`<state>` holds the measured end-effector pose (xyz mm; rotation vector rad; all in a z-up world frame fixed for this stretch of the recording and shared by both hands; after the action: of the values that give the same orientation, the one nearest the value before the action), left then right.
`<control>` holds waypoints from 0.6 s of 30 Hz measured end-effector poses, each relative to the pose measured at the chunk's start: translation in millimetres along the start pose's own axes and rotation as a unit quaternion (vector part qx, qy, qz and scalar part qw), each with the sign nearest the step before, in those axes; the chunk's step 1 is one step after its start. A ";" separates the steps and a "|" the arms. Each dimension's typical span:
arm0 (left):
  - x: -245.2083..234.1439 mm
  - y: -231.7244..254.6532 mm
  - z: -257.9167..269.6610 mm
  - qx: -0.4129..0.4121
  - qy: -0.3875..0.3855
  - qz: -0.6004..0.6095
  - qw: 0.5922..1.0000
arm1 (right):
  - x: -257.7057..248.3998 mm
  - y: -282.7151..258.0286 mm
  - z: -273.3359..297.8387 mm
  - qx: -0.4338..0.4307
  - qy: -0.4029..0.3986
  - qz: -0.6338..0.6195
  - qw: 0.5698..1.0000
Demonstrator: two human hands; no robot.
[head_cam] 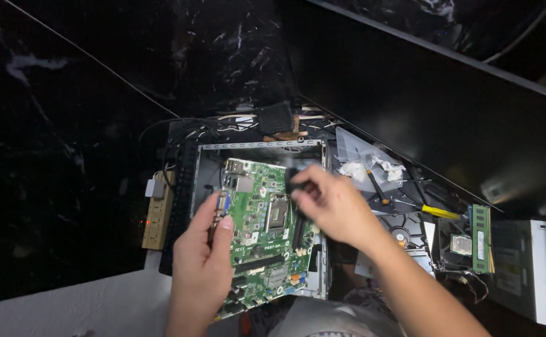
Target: Inspecting and cleaning a computer motherboard while it is removed from the case.
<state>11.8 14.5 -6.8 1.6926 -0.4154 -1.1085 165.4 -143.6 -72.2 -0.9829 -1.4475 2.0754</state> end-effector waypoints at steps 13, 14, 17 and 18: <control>4.6 15.2 -1.8 0.004 -0.021 -0.042 0.999 | -5.8 20.2 -7.8 -0.061 0.074 -0.050 0.994; 5.6 18.0 -2.4 0.015 -0.027 -0.061 0.998 | -10.0 21.9 -7.1 -0.020 0.125 -0.006 0.992; 4.8 20.3 -8.1 0.029 -0.026 -0.098 0.994 | -11.5 25.5 -9.8 0.003 0.137 0.000 0.991; 4.7 19.7 -10.5 0.029 -0.025 -0.116 0.992 | -9.2 27.5 -11.1 -0.009 0.098 -0.038 0.994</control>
<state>27.3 8.9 8.8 1.8005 -0.2889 -1.3211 181.2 -153.1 -97.2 -1.0883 -1.3823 1.8581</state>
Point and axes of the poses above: each hand's wrist, its own z-axis away from the middle knuckle, its own x-axis out of the palm, y = z × x, the point moved 4 cm from there along -z, towards the middle knuckle, and after that the axes turned 10 degrees about x, right-handed, at the moved point
